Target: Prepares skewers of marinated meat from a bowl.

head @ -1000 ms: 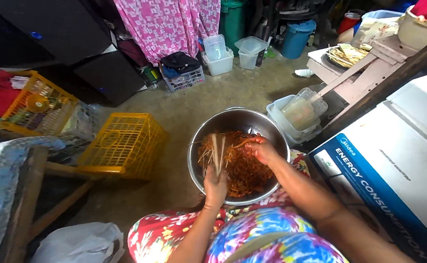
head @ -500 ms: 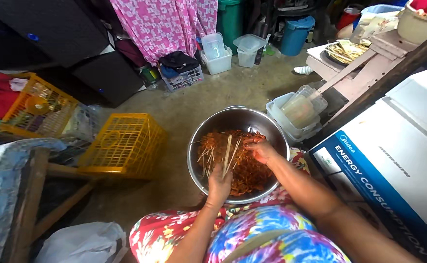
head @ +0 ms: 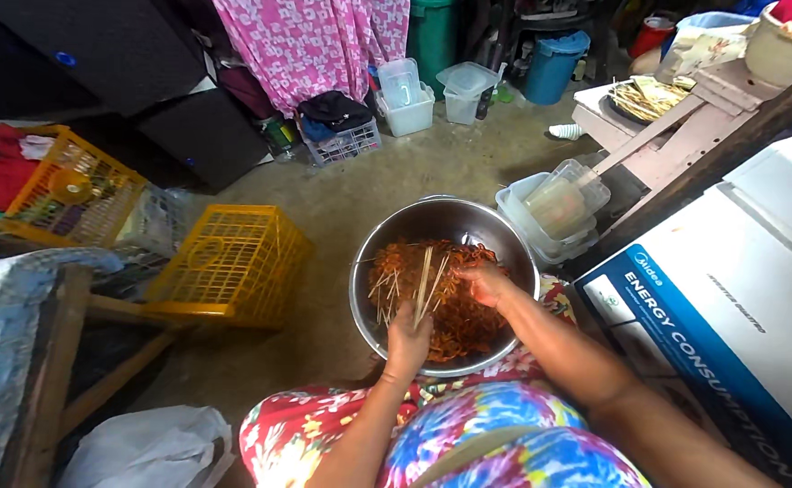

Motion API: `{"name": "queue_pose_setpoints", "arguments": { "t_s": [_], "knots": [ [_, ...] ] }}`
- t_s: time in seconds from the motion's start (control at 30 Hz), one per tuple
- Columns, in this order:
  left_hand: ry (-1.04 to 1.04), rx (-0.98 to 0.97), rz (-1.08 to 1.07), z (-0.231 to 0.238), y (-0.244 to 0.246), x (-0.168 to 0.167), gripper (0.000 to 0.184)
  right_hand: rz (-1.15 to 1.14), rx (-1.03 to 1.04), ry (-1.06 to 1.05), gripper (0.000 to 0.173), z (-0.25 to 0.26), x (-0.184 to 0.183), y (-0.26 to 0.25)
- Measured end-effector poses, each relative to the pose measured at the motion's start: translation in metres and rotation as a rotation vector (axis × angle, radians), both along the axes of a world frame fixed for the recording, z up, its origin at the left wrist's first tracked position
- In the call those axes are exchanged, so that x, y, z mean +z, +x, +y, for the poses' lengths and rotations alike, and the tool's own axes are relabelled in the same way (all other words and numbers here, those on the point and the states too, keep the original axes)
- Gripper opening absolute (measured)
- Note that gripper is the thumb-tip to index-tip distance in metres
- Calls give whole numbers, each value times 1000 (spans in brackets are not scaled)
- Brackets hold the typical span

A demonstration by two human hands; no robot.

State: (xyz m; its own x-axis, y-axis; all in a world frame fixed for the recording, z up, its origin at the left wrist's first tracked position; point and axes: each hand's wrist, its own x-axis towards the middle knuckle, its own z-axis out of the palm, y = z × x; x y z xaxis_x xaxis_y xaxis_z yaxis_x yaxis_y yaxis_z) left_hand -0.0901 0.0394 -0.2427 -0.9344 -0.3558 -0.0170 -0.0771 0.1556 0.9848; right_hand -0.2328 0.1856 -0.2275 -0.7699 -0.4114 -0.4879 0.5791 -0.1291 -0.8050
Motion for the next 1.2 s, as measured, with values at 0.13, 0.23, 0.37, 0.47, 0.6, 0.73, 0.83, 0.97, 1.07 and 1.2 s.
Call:
{"name": "queue_pose_setpoints", "arguments": {
  "t_s": [0.13, 0.23, 0.37, 0.47, 0.6, 0.73, 0.83, 0.97, 1.07, 1.2],
  "knots": [
    [-8, -9, 3, 0, 0, -1, 23, 26, 71, 36, 13, 4, -2, -2],
    [-19, -11, -3, 0, 0, 0, 24, -15, 107, 2, 15, 5, -2, -2],
    [-24, -10, 3, 1, 0, 0, 24, -88, 139, -51, 16, 5, -2, -3],
    [-54, -10, -1, 0, -1, -2, 24, -123, 161, -52, 19, 3, -4, -4],
    [-38, -1, -13, 0, -1, -3, 24, -112, 159, -25, 22, 1, -2, -2],
    [-40, 5, -45, -1, -2, -1, 25, 74, 98, 199, 26, -1, -2, 1],
    [-56, 6, -70, -1, -4, 2, 25, 153, 46, 312, 25, -3, 0, -3],
    [-53, -13, -94, -2, -4, 0, 24, 160, 49, 322, 25, -2, -2, -3],
    [-49, -20, -99, -3, -4, -1, 25, 145, 67, 305, 26, -1, -5, -4],
    [-26, -12, -89, -2, -3, -1, 24, 15, 58, 142, 33, 1, -1, -2]
  ]
}}
